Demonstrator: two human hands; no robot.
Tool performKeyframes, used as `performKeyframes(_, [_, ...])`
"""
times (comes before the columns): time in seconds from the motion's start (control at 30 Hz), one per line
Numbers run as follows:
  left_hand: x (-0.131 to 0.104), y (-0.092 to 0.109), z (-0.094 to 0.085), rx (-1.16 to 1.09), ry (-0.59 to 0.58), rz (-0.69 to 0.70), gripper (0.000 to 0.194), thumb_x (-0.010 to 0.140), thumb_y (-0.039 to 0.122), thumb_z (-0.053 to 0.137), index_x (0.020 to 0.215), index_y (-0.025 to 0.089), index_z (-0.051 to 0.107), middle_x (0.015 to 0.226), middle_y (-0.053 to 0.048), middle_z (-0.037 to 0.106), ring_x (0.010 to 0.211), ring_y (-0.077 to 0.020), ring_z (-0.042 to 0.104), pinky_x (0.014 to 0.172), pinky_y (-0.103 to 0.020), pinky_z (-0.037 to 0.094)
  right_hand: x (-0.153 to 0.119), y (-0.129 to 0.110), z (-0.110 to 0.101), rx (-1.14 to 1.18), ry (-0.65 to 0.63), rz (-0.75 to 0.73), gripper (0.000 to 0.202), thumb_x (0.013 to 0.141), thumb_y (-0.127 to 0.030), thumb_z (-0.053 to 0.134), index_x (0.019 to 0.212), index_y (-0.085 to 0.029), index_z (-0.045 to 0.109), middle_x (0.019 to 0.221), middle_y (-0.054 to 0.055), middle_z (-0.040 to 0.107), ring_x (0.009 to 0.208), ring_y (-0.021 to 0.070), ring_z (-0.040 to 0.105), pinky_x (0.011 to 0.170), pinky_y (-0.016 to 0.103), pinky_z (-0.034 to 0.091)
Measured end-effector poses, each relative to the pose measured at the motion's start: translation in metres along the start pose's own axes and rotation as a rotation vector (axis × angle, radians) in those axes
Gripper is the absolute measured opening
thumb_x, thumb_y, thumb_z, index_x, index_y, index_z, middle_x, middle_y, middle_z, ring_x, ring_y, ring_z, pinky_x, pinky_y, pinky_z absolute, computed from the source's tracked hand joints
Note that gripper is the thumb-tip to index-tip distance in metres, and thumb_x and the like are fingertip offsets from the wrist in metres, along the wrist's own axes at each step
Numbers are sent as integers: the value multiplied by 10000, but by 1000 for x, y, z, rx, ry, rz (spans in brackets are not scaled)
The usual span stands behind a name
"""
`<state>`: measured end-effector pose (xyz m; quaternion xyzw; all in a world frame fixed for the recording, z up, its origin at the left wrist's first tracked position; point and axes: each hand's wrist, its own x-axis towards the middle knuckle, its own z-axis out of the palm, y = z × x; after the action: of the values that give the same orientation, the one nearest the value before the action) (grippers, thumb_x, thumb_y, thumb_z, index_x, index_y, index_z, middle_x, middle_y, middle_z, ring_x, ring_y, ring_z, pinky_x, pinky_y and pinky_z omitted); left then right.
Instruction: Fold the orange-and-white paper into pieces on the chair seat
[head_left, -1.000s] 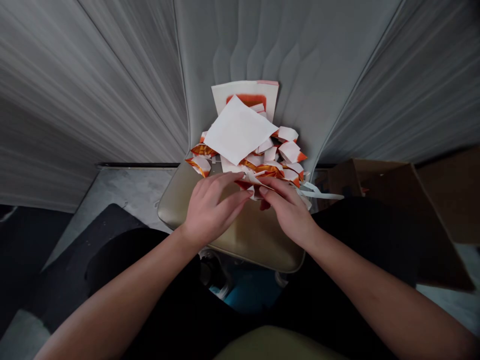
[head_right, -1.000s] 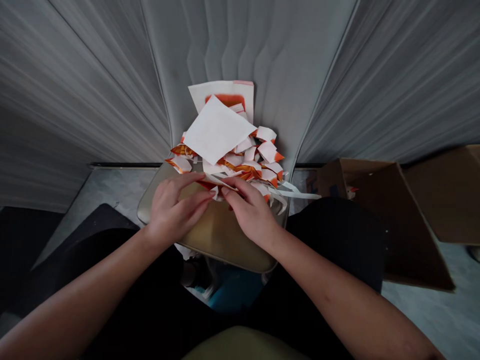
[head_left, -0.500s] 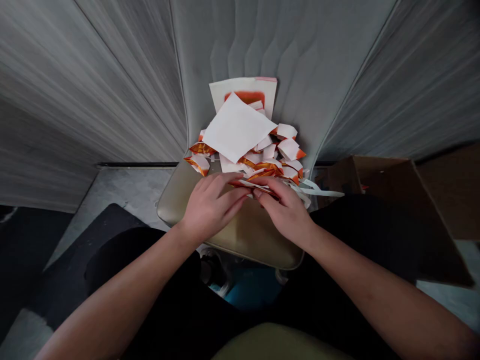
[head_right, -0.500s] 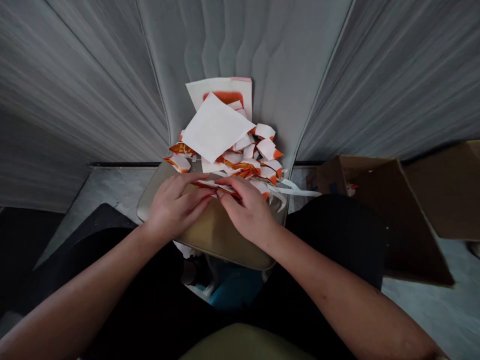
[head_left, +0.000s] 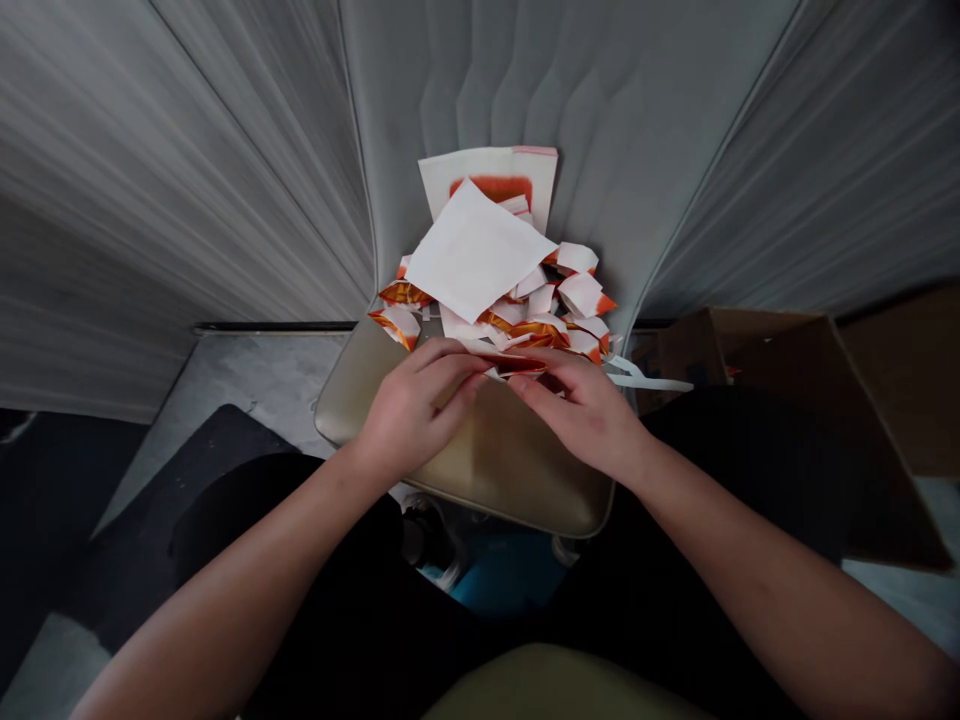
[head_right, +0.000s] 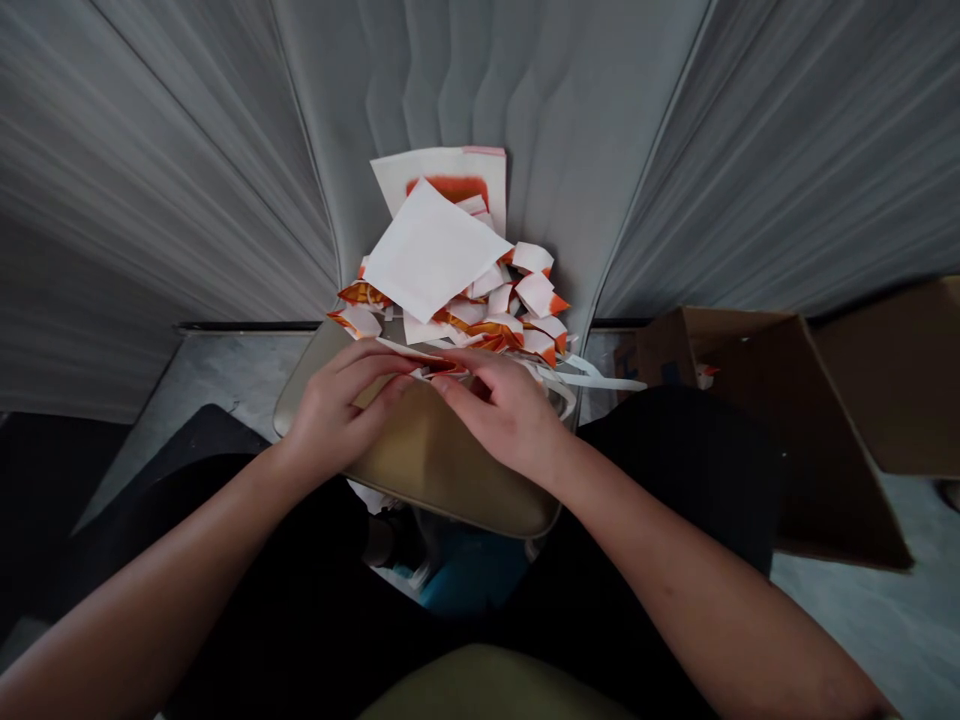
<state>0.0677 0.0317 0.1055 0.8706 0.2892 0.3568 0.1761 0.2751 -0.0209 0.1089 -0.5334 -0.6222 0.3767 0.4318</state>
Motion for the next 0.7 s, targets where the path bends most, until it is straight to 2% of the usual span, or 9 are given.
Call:
performKeyframes(0.07, [0,0,0,-22,-2,-22,145,1010,188,574,1073,182,704,1116,-73,715,1058,-176,687,931,-318,566,0,1,-2,-20,12,-22,203,949,-342,621,1082,-256,747,1131,34,777,1017,207,705,834,350,539])
performKeyframes(0.1, [1,1,-1,-25,-2,-30,146,1009,185,572,1068,182,706,1113,-72,716,1057,-175,686,931,-317,564,0,1,-2,-42,11,-17,187,956,-366,610,987,-244,748,1033,32,780,939,198,703,784,337,528])
performKeyframes(0.2, [1,1,-1,-48,7,-35,145,1003,184,581,1062,178,714,1101,-72,717,1059,-177,684,939,-318,560,-1,2,-4,-117,24,29,376,978,-463,556,703,-222,646,697,3,665,651,157,596,585,296,426])
performKeyframes(0.27, [2,1,0,-85,11,-38,136,997,191,599,1058,180,720,1093,-71,717,1050,-176,687,940,-319,561,-1,2,-3,-152,55,30,431,985,-484,533,648,-223,591,613,-13,582,582,143,525,542,291,370])
performKeyframes(0.37, [2,2,0,-127,3,-54,138,993,187,603,1056,181,726,1089,-71,718,1041,-171,690,940,-320,561,-1,4,-2,-210,99,-33,399,990,-441,532,664,-219,596,615,-14,574,597,142,520,573,294,375])
performKeyframes(0.47, [2,3,0,-135,-2,-68,146,993,186,599,1057,180,731,1071,-70,722,1027,-169,690,928,-317,563,-1,6,-1,-280,112,-97,342,989,-398,541,722,-212,647,687,7,643,665,157,571,633,301,409])
performKeyframes(0.57, [2,3,0,-128,-1,-80,145,992,197,604,1047,180,737,1049,-69,725,998,-169,692,907,-312,566,-1,7,0,-313,106,-115,315,995,-380,534,789,-204,695,764,34,700,726,174,616,667,309,432])
performKeyframes(0.7, [1,4,1,-94,40,-98,146,984,180,598,1028,179,737,1032,-65,735,982,-169,691,885,-301,566,0,7,0,-330,77,-109,344,999,-382,537,754,-204,699,742,40,696,711,183,619,673,322,448])
